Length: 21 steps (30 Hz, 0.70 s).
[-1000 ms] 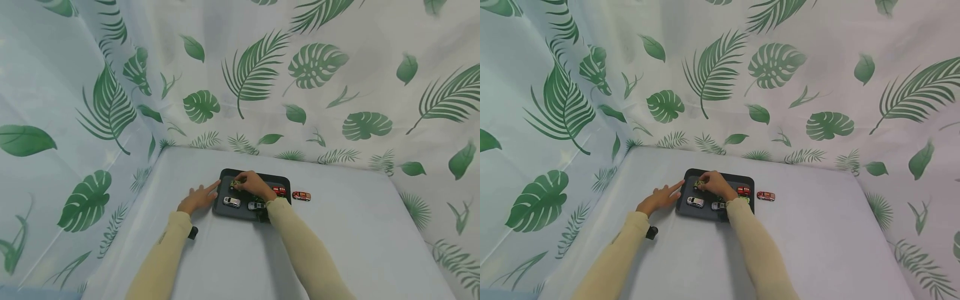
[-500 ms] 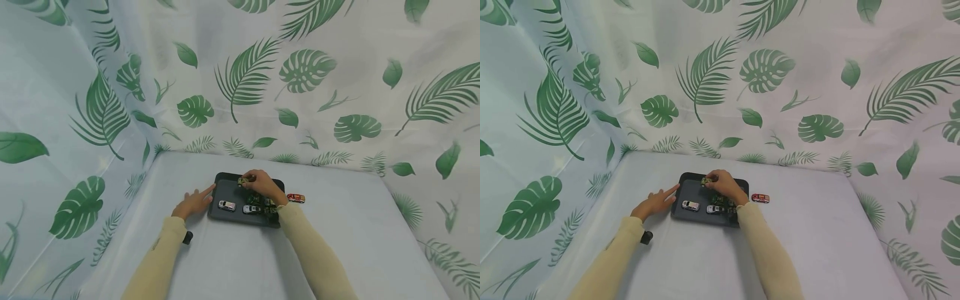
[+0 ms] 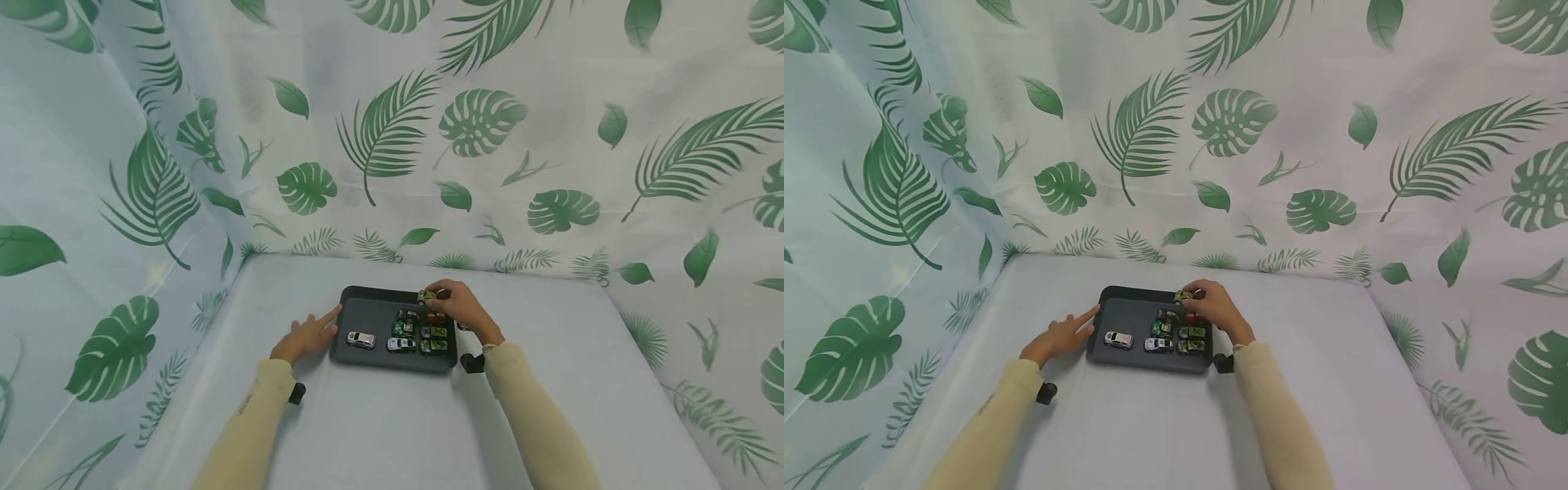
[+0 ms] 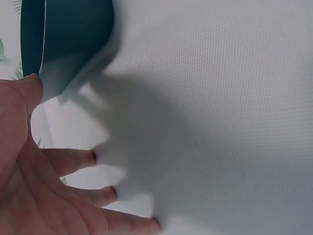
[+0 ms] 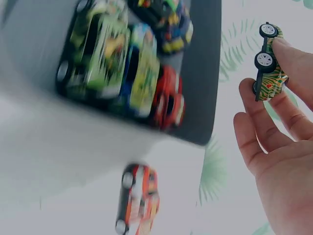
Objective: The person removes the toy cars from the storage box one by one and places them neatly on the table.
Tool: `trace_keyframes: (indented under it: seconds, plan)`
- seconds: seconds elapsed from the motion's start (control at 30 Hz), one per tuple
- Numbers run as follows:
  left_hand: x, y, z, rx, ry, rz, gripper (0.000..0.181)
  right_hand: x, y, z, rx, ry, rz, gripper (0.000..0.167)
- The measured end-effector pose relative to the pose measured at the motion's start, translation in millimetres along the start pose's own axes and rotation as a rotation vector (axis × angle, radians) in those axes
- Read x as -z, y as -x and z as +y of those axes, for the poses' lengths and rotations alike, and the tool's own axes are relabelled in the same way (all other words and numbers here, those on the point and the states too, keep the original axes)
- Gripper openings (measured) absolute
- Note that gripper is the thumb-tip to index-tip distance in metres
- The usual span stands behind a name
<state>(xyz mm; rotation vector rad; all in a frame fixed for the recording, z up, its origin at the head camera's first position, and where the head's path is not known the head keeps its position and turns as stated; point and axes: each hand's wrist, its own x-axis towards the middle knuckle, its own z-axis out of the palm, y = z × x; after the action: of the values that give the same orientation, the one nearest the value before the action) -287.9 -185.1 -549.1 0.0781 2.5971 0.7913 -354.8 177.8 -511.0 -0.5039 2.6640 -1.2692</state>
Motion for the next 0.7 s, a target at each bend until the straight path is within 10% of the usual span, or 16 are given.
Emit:
trace_keyframes:
  seconds: [0.7]
  plan:
    - [2.5,0.8,1.7,-0.067,-0.024,-0.012,0.057,43.5,57.2,67.6,-0.044,0.161,0.120,0.028]
